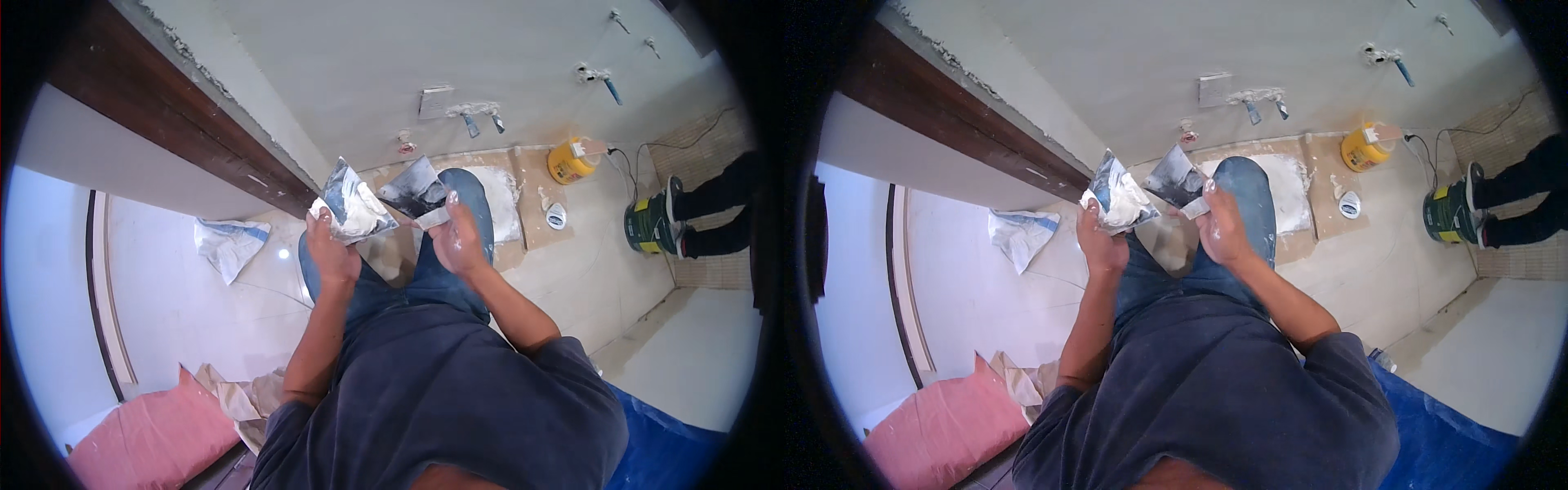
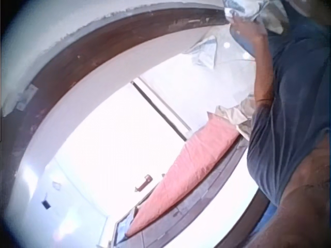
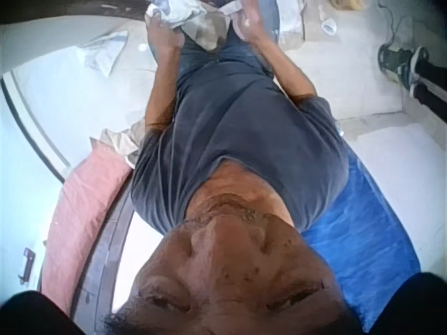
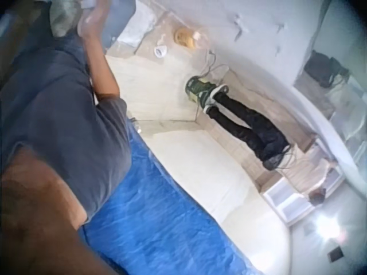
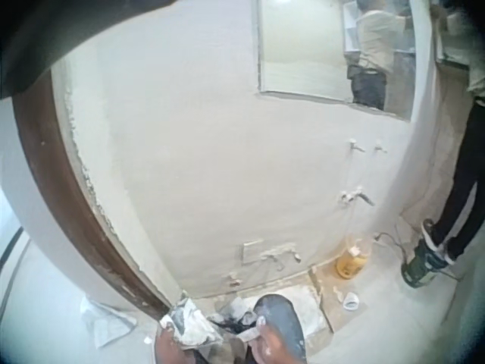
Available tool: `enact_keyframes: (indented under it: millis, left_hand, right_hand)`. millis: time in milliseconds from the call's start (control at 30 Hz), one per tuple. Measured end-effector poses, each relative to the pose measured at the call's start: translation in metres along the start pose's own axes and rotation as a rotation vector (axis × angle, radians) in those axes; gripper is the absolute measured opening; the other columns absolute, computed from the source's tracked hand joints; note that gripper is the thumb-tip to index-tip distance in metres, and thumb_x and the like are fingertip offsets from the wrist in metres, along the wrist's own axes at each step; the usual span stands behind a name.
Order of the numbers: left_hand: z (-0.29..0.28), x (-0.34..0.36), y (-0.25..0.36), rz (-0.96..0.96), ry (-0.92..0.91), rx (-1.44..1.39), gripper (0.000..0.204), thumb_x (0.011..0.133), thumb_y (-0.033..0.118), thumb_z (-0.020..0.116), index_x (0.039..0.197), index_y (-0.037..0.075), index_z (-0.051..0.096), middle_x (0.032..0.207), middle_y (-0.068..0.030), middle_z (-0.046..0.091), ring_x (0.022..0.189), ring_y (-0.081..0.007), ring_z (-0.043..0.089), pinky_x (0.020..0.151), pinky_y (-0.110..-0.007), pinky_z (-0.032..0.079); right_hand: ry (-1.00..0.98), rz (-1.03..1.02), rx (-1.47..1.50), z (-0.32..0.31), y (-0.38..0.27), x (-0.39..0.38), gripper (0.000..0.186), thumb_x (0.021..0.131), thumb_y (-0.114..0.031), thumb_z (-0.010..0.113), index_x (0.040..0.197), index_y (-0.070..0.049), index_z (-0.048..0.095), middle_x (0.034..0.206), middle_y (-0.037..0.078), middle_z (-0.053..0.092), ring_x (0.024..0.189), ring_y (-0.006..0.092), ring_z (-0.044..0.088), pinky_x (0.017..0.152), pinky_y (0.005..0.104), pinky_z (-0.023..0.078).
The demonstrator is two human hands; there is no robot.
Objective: The person scoops plaster compound from a board onto putty knives, mixes it between the knives, and applies the compound onto the wall around pipe fittings using a putty knife.
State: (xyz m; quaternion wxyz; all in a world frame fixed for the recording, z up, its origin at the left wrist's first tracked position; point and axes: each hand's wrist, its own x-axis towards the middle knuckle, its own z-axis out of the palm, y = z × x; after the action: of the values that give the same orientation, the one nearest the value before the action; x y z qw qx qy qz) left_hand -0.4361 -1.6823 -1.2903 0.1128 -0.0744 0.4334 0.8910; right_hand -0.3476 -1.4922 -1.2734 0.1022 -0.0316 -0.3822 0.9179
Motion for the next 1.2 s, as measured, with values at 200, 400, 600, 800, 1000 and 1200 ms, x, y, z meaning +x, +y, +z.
enact_keyframes:
  millis: [200, 400, 600, 800, 1000, 1200]
  left_hand:
    - [-0.005, -0.004, -0.023, 0.202, 0.126, 0.153, 0.034, 0.105, 0.022, 0.05, 0.134, 0.004, 0.049, 0.125, -0.0103, 0.062, 0.111, -0.0254, 0.067, 0.088, -0.041, 0.057]
    - [-0.008, -0.002, -0.008, 0.281, 0.081, 0.256, 0.03, 0.105, 0.022, 0.05, 0.126, 0.002, 0.058, 0.124, -0.0096, 0.062, 0.112, -0.0229, 0.065, 0.091, -0.037, 0.055]
    - [-0.028, 0.019, 0.029, -0.15, -0.12, 0.097, 0.03, 0.101, 0.019, 0.056, 0.126, 0.004, 0.06, 0.106, -0.0067, 0.068, 0.094, -0.0186, 0.069, 0.076, -0.034, 0.057]
    - [-0.035, 0.04, 0.034, -0.422, -0.429, 0.435, 0.029, 0.1, 0.023, 0.059, 0.121, 0.003, 0.063, 0.097, -0.004, 0.07, 0.074, -0.0138, 0.067, 0.049, -0.03, 0.05]
    - [-0.034, 0.035, 0.043, -0.538, -0.436, 0.517, 0.034, 0.098, 0.019, 0.061, 0.127, 0.001, 0.06, 0.104, -0.0066, 0.071, 0.079, -0.0145, 0.068, 0.055, -0.03, 0.053]
    - [-0.025, 0.03, 0.047, -0.61, -0.46, 0.476, 0.036, 0.098, 0.014, 0.06, 0.131, -0.001, 0.06, 0.114, -0.0103, 0.07, 0.096, -0.0164, 0.068, 0.078, -0.031, 0.056]
  right_hand:
    - [-0.084, -0.303, -0.629, 0.033, 0.021, -0.018, 0.055, 0.111, -0.035, 0.041, 0.145, 0.006, 0.051, 0.143, 0.019, 0.057, 0.132, 0.0304, 0.055, 0.114, 0.0393, 0.039]
    - [-0.215, -0.338, -1.181, -0.002, 0.006, -0.003, 0.042, 0.106, -0.028, 0.052, 0.134, 0.0, 0.065, 0.139, 0.017, 0.063, 0.123, 0.0356, 0.057, 0.109, 0.0427, 0.042]
    - [-0.495, -0.492, -1.449, 0.004, -0.063, 0.024, 0.035, 0.093, -0.027, 0.065, 0.123, -0.012, 0.074, 0.133, 0.009, 0.068, 0.116, 0.0331, 0.06, 0.104, 0.0444, 0.045]
    - [-1.04, -0.681, -1.668, 0.048, -0.071, 0.023, 0.033, 0.087, -0.035, 0.069, 0.116, -0.022, 0.078, 0.129, 0.002, 0.069, 0.116, 0.0273, 0.058, 0.099, 0.0459, 0.046]
    - [-1.191, -0.37, -1.754, 0.049, -0.084, 0.022, 0.035, 0.086, -0.035, 0.071, 0.118, -0.022, 0.077, 0.132, 0.0, 0.067, 0.113, 0.026, 0.058, 0.1, 0.0468, 0.046]
    - [-1.243, -0.595, -1.566, 0.065, -0.087, 0.028, 0.036, 0.087, -0.034, 0.071, 0.119, -0.02, 0.076, 0.131, 0.001, 0.067, 0.111, 0.0257, 0.058, 0.099, 0.0455, 0.047]
